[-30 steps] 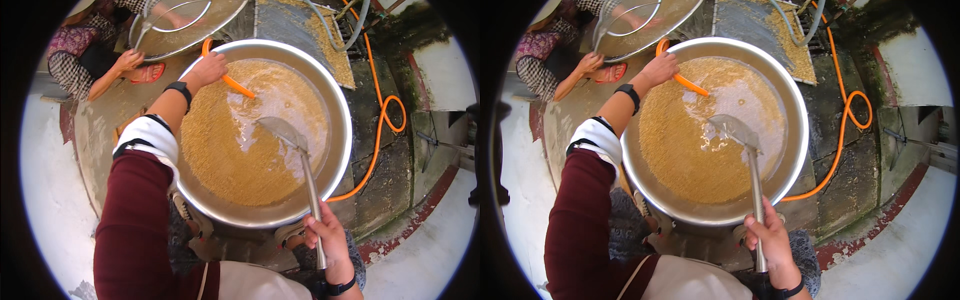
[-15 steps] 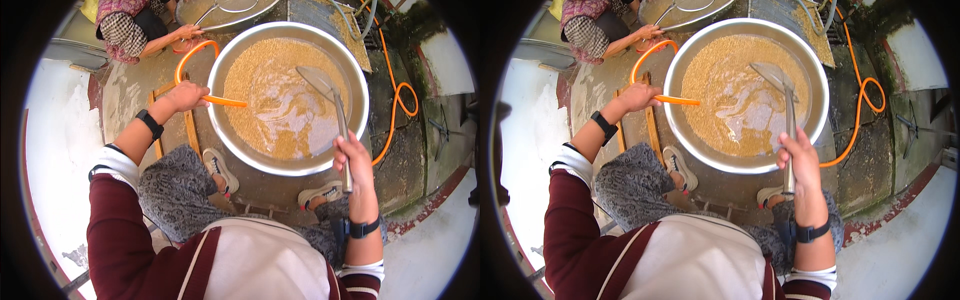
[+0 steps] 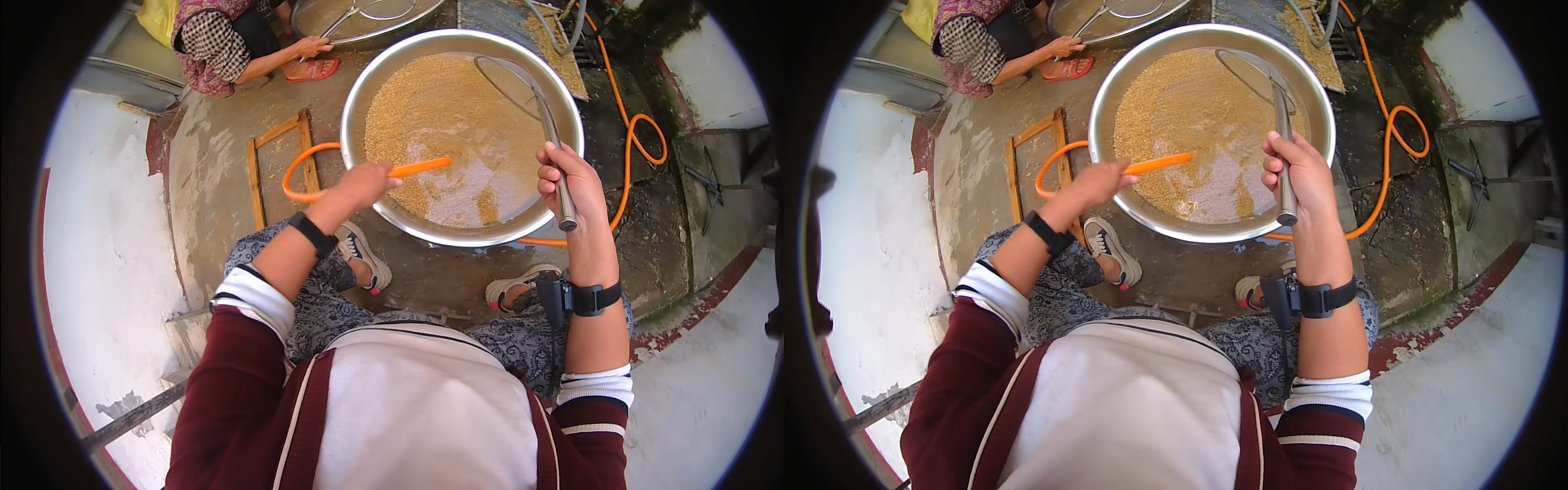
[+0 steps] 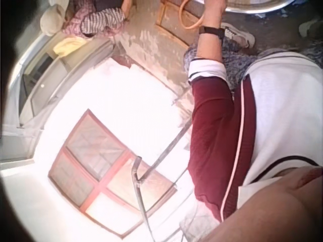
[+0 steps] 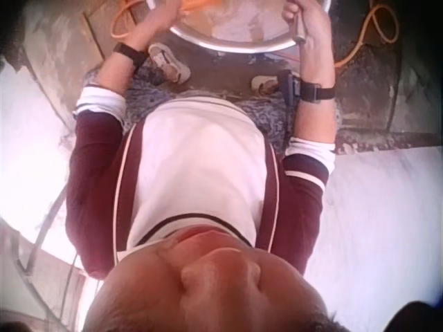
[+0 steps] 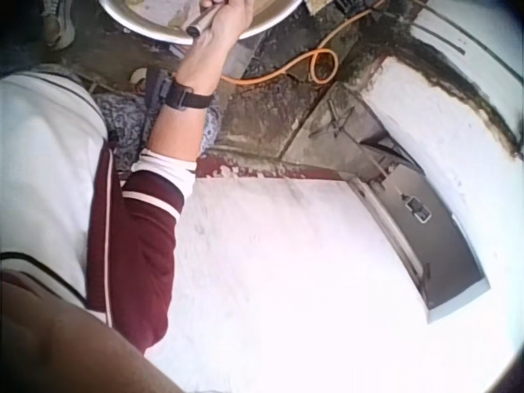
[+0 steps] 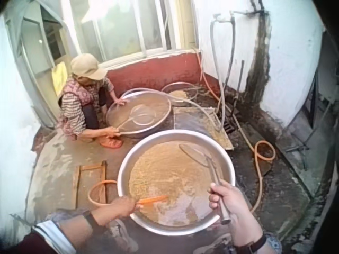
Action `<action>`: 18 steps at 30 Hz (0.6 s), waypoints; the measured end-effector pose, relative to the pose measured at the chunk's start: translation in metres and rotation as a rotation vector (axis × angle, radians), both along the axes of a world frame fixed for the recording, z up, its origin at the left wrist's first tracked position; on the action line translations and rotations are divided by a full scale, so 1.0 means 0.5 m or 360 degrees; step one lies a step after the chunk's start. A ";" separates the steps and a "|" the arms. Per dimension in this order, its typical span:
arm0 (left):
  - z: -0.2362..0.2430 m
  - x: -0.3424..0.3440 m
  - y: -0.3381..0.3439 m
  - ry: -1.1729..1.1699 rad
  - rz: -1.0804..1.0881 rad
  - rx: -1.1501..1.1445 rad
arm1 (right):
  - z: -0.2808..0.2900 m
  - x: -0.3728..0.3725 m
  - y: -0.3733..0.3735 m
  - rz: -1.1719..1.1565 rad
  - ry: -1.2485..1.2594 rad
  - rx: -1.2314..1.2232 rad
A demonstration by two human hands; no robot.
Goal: The person uses a metal strainer to scoop grains from a large basin of water and transfers them into a metal bucket. They repeatedly stir the grains in the water and scoop them out, while another person works nearby with a separate basin.
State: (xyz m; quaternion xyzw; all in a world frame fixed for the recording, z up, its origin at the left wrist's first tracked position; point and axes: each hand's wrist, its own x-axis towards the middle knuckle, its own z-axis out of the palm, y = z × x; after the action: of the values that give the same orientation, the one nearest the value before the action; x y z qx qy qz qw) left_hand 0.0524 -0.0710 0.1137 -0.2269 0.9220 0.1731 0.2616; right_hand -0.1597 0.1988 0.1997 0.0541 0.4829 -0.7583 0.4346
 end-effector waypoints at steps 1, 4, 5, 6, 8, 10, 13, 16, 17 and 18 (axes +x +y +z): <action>-0.027 -0.016 0.030 0.0030 0.0009 0.0048 | 0.002 -0.005 0.005 -0.0009 -0.0005 -0.0015; -0.093 -0.057 0.102 0.0102 0.0030 0.0199 | 0.005 -0.017 0.022 -0.0037 -0.0031 -0.0046; -0.112 -0.075 0.120 0.0106 0.0015 0.0251 | 0.004 -0.022 0.027 -0.0044 -0.0031 -0.0057; -0.130 -0.093 0.136 0.0131 0.0007 0.0293 | 0.003 -0.026 0.032 -0.0038 -0.0014 -0.0105; -0.163 -0.114 0.169 0.0198 -0.0023 0.0303 | -0.001 -0.033 0.040 -0.0069 -0.0013 -0.0033; -0.191 -0.143 0.186 0.0257 -0.0031 0.0285 | -0.004 -0.039 0.046 -0.0098 -0.0007 -0.0031; -0.229 -0.176 0.192 0.0284 0.0056 0.0332 | -0.004 -0.043 0.052 -0.0145 -0.0039 0.0009; -0.261 -0.178 0.191 0.0436 0.0048 0.0528 | -0.003 -0.043 0.053 -0.0166 -0.0023 0.0020; -0.270 -0.168 0.186 0.0384 0.0044 0.0548 | -0.002 -0.042 0.053 -0.0183 -0.0015 0.0034; -0.276 -0.149 0.182 0.0304 0.0055 0.0580 | -0.001 -0.041 0.053 -0.0192 -0.0018 0.0019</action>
State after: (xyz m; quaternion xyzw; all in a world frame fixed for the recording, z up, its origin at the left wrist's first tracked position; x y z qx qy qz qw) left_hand -0.0223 0.0201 -0.0245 -0.1741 0.8921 0.3621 0.2068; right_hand -0.1802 0.2252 0.1990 0.0901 0.4808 -0.7798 0.3907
